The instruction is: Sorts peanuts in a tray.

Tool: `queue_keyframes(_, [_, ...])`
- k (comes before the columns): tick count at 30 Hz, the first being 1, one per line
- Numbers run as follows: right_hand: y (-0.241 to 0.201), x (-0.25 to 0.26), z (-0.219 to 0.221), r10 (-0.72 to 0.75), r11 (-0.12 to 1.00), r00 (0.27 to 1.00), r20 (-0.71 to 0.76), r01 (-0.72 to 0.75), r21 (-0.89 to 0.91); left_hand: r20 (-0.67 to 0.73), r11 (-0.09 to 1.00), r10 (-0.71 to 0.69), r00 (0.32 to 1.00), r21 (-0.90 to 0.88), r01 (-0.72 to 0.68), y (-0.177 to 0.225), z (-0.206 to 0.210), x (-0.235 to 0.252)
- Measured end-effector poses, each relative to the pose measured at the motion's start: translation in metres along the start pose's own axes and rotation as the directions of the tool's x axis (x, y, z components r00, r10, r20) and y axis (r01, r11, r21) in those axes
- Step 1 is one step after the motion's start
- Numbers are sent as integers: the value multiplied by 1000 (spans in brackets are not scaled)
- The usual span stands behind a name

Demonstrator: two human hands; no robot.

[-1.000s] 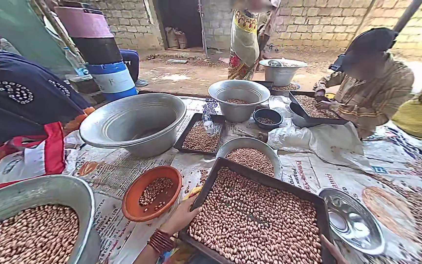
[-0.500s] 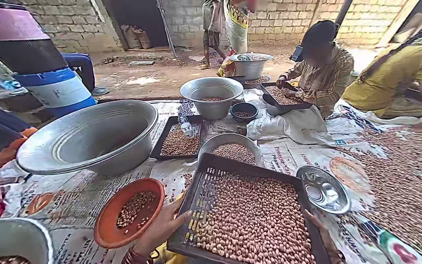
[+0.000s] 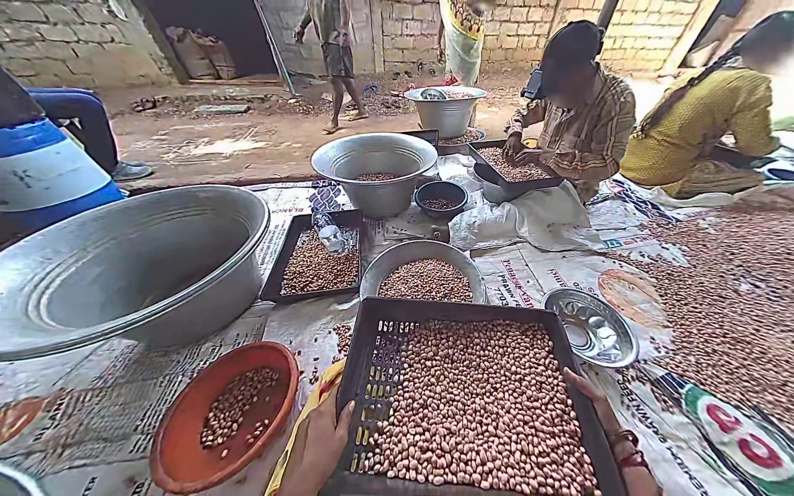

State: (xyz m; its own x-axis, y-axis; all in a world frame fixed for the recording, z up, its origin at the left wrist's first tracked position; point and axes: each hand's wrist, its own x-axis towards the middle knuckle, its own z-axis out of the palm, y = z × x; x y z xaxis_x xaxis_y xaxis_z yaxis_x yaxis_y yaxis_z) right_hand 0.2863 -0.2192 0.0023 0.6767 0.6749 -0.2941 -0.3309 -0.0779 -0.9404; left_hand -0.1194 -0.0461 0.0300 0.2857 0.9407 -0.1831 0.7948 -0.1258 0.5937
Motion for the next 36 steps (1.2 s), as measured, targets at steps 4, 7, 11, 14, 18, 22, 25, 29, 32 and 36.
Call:
queue_keyframes(4, [-11,-11,9,-21,990,999,-43,15,-137,-12,999,29,1000,27,-28,-2,1,-3])
queue_keyframes(7, [0,0,0,-49,993,999,5,50,-103,-43,997,66,997,55,-63,-4,4,-6])
queue_keyframes(11, [-7,3,-2,-89,966,996,25,93,-243,-65,994,91,994,58,-87,-6,5,-6])
queue_keyframes(14, [-10,9,-11,-166,842,986,28,157,-515,-28,995,76,997,62,-74,-4,3,-8])
queue_keyframes(18, [-25,-8,-3,-415,514,906,86,311,-799,23,993,60,998,98,-62,-5,-1,-5])
queue_keyframes(22, [-47,-41,34,-599,236,742,302,524,-819,-108,926,352,930,188,-329,-16,0,-6])
queue_keyframes(25, [-53,-48,64,-519,153,702,488,638,-755,-282,718,695,661,317,-620,-15,4,-5])
queue_keyframes(29, [-61,-39,106,-257,109,798,544,584,-805,-18,662,747,665,114,-741,-7,9,-21])
queue_keyframes(32, [-60,-21,135,-82,37,852,516,520,-853,301,755,629,717,-14,-656,-6,11,-24])
queue_keyframes(36, [-44,8,157,-10,-63,882,472,470,-880,448,795,533,718,25,-606,-2,9,-21])
